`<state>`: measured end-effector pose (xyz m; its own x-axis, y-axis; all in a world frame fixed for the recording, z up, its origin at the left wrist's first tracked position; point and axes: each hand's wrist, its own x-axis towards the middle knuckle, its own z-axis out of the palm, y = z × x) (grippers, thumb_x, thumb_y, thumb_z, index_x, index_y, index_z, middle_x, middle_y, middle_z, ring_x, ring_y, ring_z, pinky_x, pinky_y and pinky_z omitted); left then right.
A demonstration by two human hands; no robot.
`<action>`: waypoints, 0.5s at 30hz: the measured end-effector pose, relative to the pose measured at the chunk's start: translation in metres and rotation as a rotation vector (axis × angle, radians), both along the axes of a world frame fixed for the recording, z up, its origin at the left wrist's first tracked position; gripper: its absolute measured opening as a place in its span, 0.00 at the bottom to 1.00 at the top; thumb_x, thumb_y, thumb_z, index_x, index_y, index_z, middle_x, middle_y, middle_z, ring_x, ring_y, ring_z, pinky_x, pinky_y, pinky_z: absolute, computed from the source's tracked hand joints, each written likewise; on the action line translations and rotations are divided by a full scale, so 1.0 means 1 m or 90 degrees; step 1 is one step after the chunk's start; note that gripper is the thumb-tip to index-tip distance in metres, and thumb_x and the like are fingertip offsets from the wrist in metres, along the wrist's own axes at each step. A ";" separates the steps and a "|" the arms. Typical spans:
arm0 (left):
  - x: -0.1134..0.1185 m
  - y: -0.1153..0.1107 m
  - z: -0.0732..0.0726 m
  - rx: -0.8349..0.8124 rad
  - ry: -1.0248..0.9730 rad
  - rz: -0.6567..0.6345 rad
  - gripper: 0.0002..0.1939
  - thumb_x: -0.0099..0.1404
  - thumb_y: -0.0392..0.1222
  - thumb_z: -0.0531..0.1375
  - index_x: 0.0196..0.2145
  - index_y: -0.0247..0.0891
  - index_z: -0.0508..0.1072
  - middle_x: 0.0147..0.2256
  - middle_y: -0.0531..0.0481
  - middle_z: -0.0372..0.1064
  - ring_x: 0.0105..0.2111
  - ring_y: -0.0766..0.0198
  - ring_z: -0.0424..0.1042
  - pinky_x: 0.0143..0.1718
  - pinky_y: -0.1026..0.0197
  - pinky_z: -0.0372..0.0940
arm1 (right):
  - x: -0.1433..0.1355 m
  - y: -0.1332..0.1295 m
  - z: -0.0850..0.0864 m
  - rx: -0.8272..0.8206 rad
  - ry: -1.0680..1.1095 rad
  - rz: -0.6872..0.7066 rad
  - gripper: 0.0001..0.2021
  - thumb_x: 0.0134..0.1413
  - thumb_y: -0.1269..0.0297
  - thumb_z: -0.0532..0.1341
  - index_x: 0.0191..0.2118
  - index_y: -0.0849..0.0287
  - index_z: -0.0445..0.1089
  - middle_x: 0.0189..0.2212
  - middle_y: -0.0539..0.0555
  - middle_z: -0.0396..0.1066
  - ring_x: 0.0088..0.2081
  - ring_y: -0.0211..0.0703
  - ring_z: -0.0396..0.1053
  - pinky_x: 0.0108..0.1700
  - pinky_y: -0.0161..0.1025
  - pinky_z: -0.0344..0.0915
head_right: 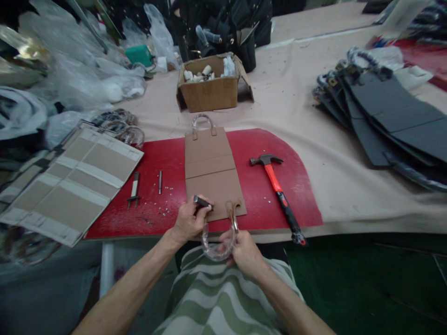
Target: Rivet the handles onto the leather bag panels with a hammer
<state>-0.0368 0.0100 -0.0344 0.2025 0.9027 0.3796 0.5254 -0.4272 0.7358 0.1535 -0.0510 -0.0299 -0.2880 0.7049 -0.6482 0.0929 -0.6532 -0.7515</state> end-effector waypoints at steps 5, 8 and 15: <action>0.000 -0.001 -0.003 0.049 0.023 -0.009 0.08 0.65 0.33 0.56 0.42 0.38 0.69 0.37 0.47 0.74 0.35 0.64 0.75 0.38 0.64 0.69 | 0.044 -0.002 0.012 0.043 -0.161 0.194 0.12 0.53 0.56 0.54 0.28 0.59 0.66 0.24 0.52 0.72 0.22 0.38 0.68 0.23 0.34 0.60; 0.001 -0.002 -0.005 0.063 0.030 -0.006 0.08 0.65 0.33 0.56 0.43 0.38 0.68 0.37 0.47 0.75 0.35 0.64 0.76 0.38 0.64 0.70 | 0.073 0.011 0.030 0.232 -0.335 0.150 0.13 0.57 0.56 0.52 0.32 0.57 0.69 0.26 0.53 0.73 0.26 0.42 0.70 0.29 0.38 0.63; 0.004 -0.005 -0.010 0.076 0.034 0.003 0.08 0.65 0.33 0.56 0.43 0.38 0.68 0.36 0.48 0.74 0.33 0.64 0.75 0.35 0.65 0.69 | 0.109 0.051 0.038 0.525 -0.836 0.093 0.15 0.57 0.58 0.56 0.46 0.61 0.68 0.41 0.63 0.70 0.42 0.55 0.69 0.39 0.44 0.63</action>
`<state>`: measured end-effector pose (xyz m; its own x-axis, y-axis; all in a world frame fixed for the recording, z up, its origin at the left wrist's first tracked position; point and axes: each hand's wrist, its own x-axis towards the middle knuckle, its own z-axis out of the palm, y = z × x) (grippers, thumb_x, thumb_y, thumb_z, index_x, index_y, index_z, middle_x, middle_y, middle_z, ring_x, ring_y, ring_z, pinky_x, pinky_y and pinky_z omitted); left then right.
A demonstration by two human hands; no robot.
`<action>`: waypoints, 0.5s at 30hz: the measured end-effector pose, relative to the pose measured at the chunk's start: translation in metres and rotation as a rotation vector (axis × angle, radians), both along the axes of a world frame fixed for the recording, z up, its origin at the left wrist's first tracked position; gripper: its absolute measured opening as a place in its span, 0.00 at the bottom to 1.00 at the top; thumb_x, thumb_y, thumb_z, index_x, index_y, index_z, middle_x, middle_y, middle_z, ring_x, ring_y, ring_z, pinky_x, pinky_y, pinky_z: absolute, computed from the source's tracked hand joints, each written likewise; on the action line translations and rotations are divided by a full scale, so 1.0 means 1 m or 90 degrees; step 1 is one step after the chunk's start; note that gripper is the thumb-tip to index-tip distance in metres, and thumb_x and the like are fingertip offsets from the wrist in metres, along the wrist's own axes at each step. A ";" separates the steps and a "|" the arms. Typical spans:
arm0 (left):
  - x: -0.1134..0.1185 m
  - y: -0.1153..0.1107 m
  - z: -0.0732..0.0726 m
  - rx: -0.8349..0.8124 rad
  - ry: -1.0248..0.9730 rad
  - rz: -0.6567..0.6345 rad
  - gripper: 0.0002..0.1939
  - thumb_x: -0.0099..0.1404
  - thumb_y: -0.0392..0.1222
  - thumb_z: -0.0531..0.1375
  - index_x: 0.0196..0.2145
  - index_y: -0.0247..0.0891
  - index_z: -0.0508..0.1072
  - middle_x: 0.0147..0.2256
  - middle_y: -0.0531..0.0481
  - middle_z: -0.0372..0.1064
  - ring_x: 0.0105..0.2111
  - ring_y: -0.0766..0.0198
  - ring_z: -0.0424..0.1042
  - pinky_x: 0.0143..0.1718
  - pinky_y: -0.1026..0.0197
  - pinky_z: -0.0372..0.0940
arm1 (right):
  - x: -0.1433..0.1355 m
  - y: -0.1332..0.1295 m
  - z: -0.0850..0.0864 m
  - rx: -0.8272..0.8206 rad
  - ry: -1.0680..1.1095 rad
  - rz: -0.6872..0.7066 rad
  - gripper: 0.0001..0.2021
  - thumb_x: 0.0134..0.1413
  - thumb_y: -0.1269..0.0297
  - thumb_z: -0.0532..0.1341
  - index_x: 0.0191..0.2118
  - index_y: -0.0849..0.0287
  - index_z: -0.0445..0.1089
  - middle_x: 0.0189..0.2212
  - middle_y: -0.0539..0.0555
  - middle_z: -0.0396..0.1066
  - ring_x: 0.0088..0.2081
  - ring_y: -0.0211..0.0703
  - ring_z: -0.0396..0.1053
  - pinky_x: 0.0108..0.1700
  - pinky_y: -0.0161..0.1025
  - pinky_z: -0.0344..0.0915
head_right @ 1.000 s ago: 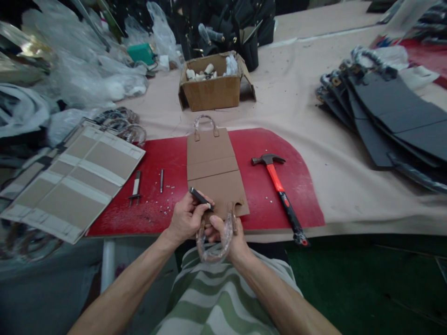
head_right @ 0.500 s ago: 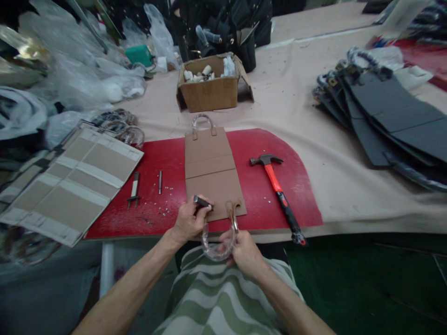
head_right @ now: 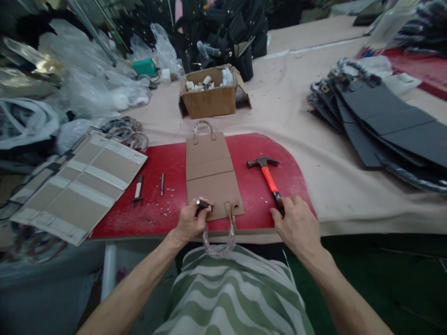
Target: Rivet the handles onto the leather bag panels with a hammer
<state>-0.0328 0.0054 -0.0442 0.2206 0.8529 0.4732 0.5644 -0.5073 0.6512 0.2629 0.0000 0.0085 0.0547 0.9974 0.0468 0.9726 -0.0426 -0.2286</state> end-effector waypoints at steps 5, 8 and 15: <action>0.001 0.000 0.003 -0.022 0.001 0.011 0.07 0.65 0.34 0.56 0.42 0.38 0.68 0.35 0.48 0.74 0.32 0.64 0.75 0.34 0.64 0.69 | 0.002 0.021 -0.005 -0.086 0.084 -0.049 0.08 0.51 0.66 0.59 0.38 0.61 0.66 0.34 0.60 0.68 0.35 0.51 0.68 0.32 0.41 0.60; 0.001 0.001 0.004 -0.017 0.019 0.001 0.07 0.65 0.34 0.56 0.42 0.38 0.68 0.35 0.47 0.74 0.32 0.63 0.75 0.34 0.64 0.69 | 0.002 0.031 -0.001 -0.232 0.437 -0.116 0.07 0.43 0.68 0.61 0.32 0.57 0.63 0.24 0.52 0.63 0.27 0.43 0.65 0.27 0.38 0.60; 0.004 0.001 0.003 -0.047 -0.002 0.014 0.07 0.65 0.34 0.55 0.41 0.39 0.67 0.34 0.48 0.74 0.32 0.62 0.75 0.34 0.63 0.69 | -0.022 0.030 0.030 -0.399 0.942 -0.233 0.10 0.50 0.60 0.60 0.30 0.56 0.58 0.18 0.41 0.52 0.15 0.29 0.48 0.16 0.28 0.46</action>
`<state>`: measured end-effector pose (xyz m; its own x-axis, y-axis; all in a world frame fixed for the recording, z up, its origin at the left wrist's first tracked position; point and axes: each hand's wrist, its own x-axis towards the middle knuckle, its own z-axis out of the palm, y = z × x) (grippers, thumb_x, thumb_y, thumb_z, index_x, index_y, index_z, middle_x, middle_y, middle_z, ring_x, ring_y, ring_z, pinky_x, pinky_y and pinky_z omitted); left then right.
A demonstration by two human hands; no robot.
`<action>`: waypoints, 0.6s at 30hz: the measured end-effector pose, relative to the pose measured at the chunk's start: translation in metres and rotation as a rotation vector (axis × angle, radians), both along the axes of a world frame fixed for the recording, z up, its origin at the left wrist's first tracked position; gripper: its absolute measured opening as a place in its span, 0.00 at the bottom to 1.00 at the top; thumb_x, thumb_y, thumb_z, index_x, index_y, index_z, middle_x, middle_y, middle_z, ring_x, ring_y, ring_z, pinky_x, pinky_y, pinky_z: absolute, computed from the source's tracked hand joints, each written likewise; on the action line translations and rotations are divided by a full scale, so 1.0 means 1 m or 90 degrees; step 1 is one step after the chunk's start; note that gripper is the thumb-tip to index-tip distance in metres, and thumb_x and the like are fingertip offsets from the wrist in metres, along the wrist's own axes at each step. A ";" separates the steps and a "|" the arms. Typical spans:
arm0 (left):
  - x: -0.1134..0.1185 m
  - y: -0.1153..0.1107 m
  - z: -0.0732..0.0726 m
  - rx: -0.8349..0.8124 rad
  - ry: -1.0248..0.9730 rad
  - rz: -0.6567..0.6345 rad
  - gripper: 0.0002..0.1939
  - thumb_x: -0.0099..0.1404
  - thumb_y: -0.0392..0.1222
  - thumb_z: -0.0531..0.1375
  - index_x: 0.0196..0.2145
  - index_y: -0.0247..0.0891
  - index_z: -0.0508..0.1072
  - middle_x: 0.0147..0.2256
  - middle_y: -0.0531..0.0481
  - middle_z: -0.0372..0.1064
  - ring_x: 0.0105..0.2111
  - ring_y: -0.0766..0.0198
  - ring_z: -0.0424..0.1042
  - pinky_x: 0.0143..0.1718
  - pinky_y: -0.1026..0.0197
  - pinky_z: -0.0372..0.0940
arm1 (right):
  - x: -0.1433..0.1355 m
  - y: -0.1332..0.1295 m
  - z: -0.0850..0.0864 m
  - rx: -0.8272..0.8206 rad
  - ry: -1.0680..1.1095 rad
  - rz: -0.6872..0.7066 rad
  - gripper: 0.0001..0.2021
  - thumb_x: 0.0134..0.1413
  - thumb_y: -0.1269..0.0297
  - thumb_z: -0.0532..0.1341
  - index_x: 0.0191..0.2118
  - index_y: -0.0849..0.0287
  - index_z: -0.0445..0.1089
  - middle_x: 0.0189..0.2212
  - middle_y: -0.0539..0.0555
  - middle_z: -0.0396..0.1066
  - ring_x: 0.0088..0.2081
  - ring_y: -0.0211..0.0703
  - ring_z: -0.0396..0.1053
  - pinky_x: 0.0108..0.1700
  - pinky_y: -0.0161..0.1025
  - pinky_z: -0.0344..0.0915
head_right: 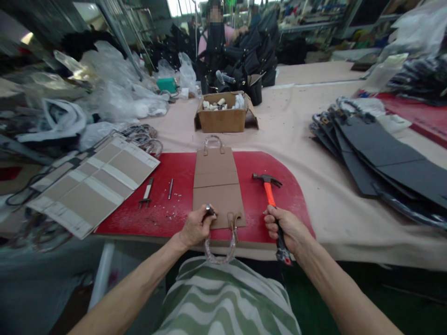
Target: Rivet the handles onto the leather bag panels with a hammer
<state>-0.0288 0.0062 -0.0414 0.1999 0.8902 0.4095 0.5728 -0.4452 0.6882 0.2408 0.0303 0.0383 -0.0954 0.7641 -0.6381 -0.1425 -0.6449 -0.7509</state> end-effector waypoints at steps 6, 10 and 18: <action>0.001 0.000 -0.002 -0.008 0.010 0.011 0.07 0.65 0.35 0.55 0.42 0.39 0.67 0.34 0.48 0.74 0.32 0.62 0.75 0.33 0.63 0.69 | -0.014 -0.034 0.063 0.513 -0.480 0.117 0.17 0.63 0.49 0.51 0.29 0.55 0.59 0.18 0.45 0.59 0.16 0.34 0.56 0.18 0.33 0.50; 0.002 0.001 -0.001 0.018 0.017 0.009 0.07 0.64 0.34 0.55 0.40 0.39 0.68 0.31 0.49 0.73 0.30 0.62 0.74 0.31 0.64 0.68 | -0.014 -0.047 0.073 0.812 -0.714 0.328 0.15 0.66 0.57 0.49 0.28 0.54 0.58 0.16 0.46 0.59 0.15 0.36 0.55 0.20 0.37 0.45; 0.001 0.002 -0.002 0.009 0.008 0.010 0.07 0.64 0.34 0.55 0.41 0.39 0.68 0.32 0.48 0.74 0.31 0.62 0.75 0.33 0.63 0.69 | -0.018 -0.056 0.081 0.800 -0.754 0.199 0.18 0.66 0.51 0.44 0.26 0.51 0.57 0.15 0.48 0.58 0.14 0.38 0.54 0.21 0.38 0.48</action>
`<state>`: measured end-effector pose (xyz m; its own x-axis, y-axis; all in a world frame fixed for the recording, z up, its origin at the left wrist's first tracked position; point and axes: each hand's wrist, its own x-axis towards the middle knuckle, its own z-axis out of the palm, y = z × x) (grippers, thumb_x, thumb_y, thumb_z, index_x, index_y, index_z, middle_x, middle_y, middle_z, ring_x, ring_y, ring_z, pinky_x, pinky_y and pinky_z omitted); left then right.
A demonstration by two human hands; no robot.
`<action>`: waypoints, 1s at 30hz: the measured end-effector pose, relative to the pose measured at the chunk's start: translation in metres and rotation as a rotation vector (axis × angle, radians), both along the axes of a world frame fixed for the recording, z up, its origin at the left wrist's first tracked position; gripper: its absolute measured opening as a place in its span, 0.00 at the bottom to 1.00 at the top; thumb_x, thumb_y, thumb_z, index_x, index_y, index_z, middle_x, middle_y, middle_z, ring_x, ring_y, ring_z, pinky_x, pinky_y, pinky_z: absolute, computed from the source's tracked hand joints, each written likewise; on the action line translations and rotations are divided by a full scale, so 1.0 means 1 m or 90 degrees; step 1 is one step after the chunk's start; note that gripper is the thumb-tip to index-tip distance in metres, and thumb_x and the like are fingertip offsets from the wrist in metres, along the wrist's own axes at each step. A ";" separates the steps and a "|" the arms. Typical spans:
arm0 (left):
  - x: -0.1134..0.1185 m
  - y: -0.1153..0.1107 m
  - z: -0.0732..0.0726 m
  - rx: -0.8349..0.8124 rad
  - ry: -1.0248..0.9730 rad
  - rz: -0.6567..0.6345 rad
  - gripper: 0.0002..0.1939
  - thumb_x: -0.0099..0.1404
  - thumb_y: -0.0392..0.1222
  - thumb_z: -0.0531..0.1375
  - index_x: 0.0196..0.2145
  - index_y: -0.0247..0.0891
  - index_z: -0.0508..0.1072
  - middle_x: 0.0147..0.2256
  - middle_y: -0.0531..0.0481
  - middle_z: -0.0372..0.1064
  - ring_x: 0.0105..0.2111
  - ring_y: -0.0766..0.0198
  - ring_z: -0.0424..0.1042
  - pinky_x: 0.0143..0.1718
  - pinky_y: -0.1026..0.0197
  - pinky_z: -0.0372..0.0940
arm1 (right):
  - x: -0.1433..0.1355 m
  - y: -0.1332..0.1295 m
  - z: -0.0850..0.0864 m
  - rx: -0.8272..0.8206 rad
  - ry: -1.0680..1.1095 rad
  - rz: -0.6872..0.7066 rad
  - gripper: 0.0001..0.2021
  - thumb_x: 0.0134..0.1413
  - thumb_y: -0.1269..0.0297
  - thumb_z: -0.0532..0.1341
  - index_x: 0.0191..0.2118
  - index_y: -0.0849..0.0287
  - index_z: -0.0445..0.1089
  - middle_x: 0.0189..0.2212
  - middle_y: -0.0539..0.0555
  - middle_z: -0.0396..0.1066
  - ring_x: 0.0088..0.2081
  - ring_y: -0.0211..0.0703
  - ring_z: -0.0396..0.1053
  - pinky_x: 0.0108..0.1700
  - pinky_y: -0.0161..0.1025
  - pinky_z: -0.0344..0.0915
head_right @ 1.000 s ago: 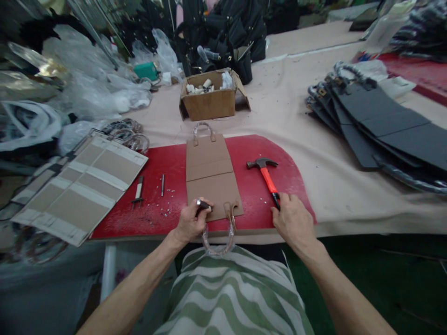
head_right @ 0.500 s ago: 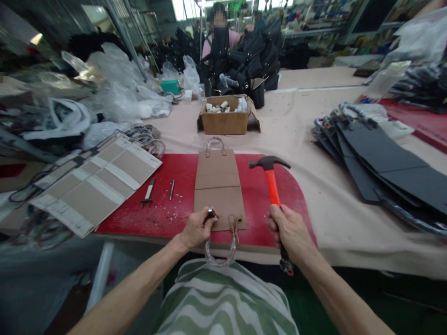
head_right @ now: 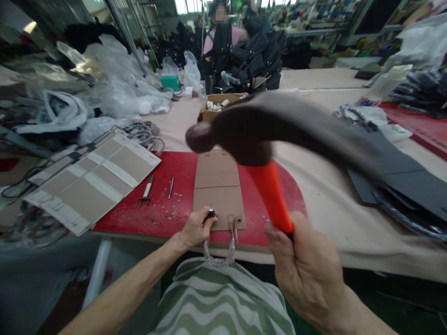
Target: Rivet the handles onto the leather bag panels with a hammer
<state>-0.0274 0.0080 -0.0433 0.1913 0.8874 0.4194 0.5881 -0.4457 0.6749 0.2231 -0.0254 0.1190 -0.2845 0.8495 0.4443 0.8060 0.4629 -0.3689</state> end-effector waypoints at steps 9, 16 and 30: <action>-0.001 -0.001 0.001 0.014 0.006 0.000 0.07 0.65 0.34 0.55 0.41 0.38 0.68 0.32 0.47 0.74 0.31 0.61 0.75 0.33 0.63 0.69 | 0.026 0.020 -0.036 -0.333 -0.066 0.004 0.16 0.61 0.50 0.49 0.27 0.53 0.56 0.15 0.48 0.59 0.17 0.39 0.55 0.22 0.38 0.46; -0.002 -0.001 0.003 -0.018 -0.047 -0.022 0.09 0.65 0.35 0.57 0.44 0.37 0.69 0.36 0.46 0.74 0.35 0.61 0.75 0.39 0.61 0.70 | 0.055 0.046 -0.096 -0.482 -0.025 -0.207 0.16 0.61 0.52 0.46 0.26 0.54 0.58 0.19 0.51 0.61 0.21 0.42 0.61 0.24 0.38 0.54; -0.002 -0.008 0.011 -0.105 -0.145 0.070 0.05 0.65 0.37 0.58 0.36 0.37 0.74 0.32 0.49 0.76 0.32 0.64 0.75 0.36 0.64 0.70 | -0.041 -0.001 -0.118 -0.491 0.352 -0.177 0.13 0.56 0.55 0.59 0.42 0.58 0.69 0.38 0.58 0.75 0.39 0.50 0.73 0.44 0.46 0.66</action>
<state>-0.0298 -0.0001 -0.0322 0.0077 0.9574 0.2887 0.4516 -0.2609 0.8532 0.1820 -0.0268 0.0005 0.0495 0.9672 -0.2490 0.4733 -0.2422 -0.8469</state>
